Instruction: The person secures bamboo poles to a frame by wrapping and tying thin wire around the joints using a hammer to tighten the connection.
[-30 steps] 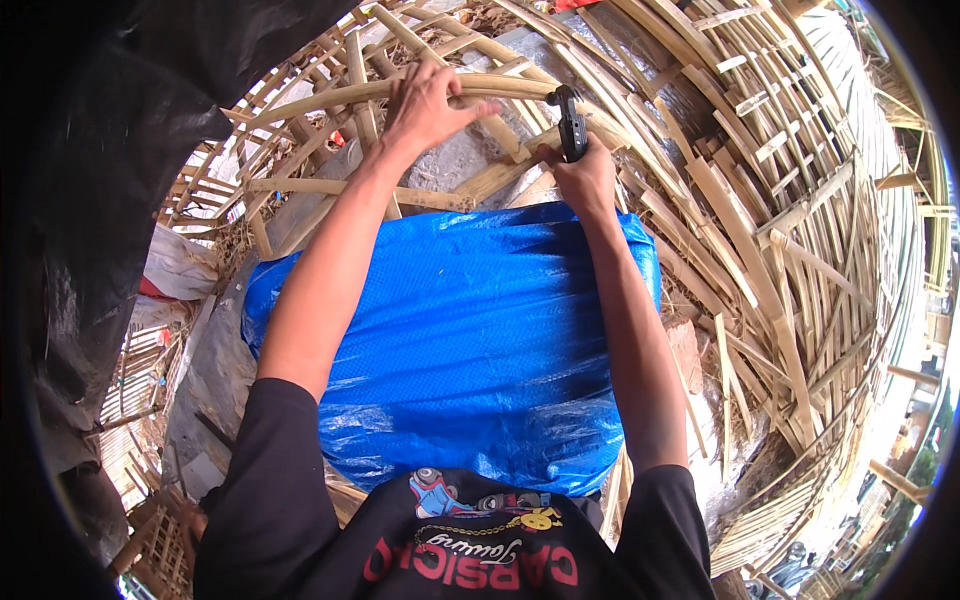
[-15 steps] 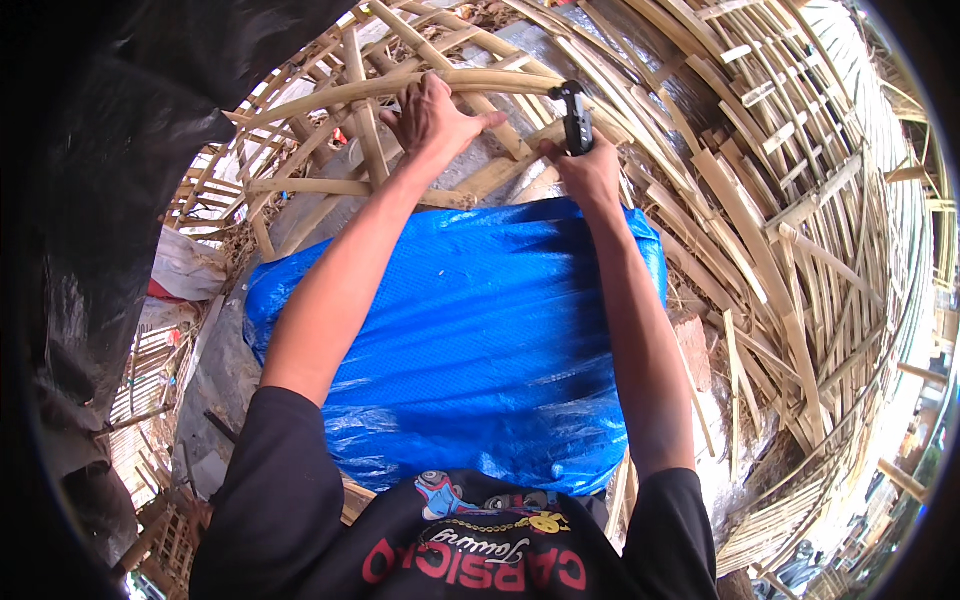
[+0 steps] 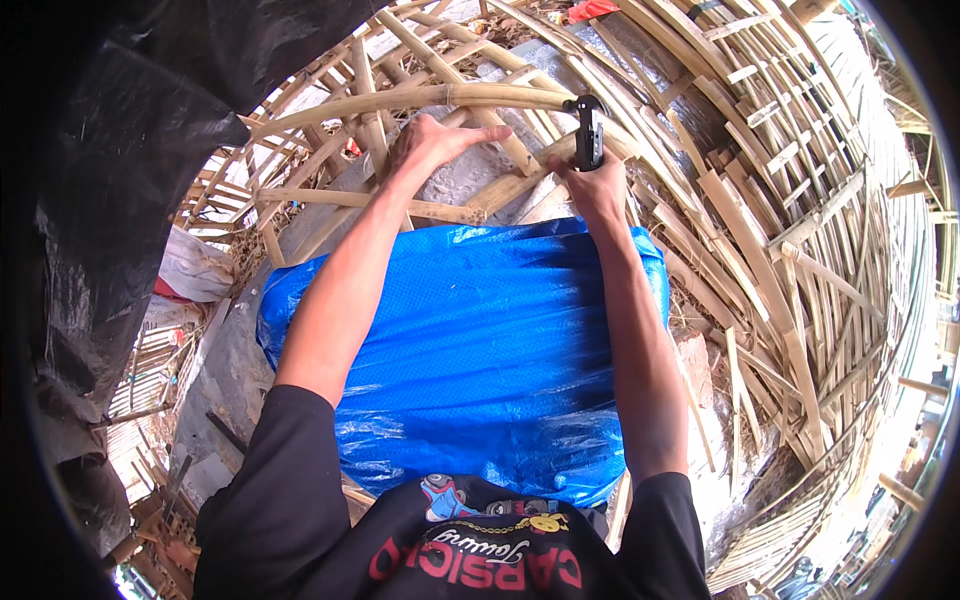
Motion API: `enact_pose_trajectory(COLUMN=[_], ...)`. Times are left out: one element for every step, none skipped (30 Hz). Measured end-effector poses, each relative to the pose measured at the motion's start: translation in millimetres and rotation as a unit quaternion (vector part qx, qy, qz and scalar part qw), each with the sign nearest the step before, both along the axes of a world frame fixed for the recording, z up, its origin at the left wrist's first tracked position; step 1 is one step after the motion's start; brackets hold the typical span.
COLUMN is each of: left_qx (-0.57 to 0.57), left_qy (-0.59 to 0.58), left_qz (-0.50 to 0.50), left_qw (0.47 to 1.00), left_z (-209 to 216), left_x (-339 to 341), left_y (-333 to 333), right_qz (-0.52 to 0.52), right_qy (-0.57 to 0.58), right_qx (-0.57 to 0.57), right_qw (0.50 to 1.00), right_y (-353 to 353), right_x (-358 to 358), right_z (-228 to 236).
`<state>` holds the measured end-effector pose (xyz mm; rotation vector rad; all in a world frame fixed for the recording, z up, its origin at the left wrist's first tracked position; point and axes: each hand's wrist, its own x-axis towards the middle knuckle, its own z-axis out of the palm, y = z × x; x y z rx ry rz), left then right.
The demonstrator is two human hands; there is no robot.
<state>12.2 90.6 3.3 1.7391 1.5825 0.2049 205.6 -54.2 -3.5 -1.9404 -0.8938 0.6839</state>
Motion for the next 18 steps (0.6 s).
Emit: enact_pose_trajectory(left_qx=[0.003, 0.068, 0.088, 0.112, 0.135, 0.073, 0.013, -0.031, -0.029, 0.017, 0.063, 0.064, 0.067, 0.035, 0.008, 0.018, 0.029, 0.040], left_qy=[0.005, 0.045, 0.058, 0.077, 0.097, 0.075, 0.052, 0.056, 0.056, 0.053, 0.051, 0.042, 0.034, 0.035, 0.036, 0.029, 0.021, -0.006], left_qz=[0.005, 0.035, 0.038, 0.051, 0.065, 0.049, 0.036, 0.021, 0.026, 0.048, 0.070, 0.068, 0.067, 0.061, 0.058, 0.062, 0.067, 0.077], left_qw=[1.000, 0.996, 0.994, 0.989, 0.984, 0.993, 0.998, 0.998, 0.998, 0.997, 0.994, 0.995, 0.995, 0.997, 0.998, 0.997, 0.997, 0.996], left_z=[-10, -18, -17, -9, -1, 11, 19, 22, 14, -2, -17, -23, -25, -26, -24, -36, -47, -62], left_x=[-5, -11, 0, -1, -1, -3, -5, -4, -6, -15, -22, -14, -7, -1, 1, -3, -9, -10], left_y=[9, 20, 18, 18, 17, 13, 12, 13, 15, 19, 26, 25, 22, 21, 22, 28, 34, 42], right_qz=[0.005, 0.017, 0.015, 0.018, 0.018, 0.015, 0.015, 0.003, -0.012, -0.005, 0.002, 0.001, 0.024, 0.043, 0.063, 0.083, 0.091, 0.074], right_qy=[0.005, 0.000, -0.014, -0.066, -0.065, -0.111, -0.157, -0.220, -0.218, -0.187, -0.157, -0.168, -0.177, -0.136, -0.095, -0.134, -0.136, -0.062], right_qx=[0.003, 0.011, 0.008, 0.032, 0.031, 0.000, -0.028, -0.016, -0.024, -0.028, -0.033, -0.015, -0.001, -0.033, -0.060, -0.068, -0.068, -0.024], right_qw=[1.000, 1.000, 1.000, 0.997, 0.997, 0.994, 0.987, 0.975, 0.976, 0.982, 0.987, 0.986, 0.984, 0.989, 0.992, 0.985, 0.984, 0.995], right_y=[5, 13, 13, 18, 20, 21, 24, 20, 18, 14, 7, -4, -14, -27, -36, -41, -44, -44], right_x=[-3, -4, 6, 4, 3, 1, -2, -5, -8, -22, -37, -38, -31, -26, -26, -34, -42, -50], right_z=[0, -1, -8, -7, -6, 1, 8, 11, 16, 32, 48, 50, 37, 27, 25, 29, 36, 50])
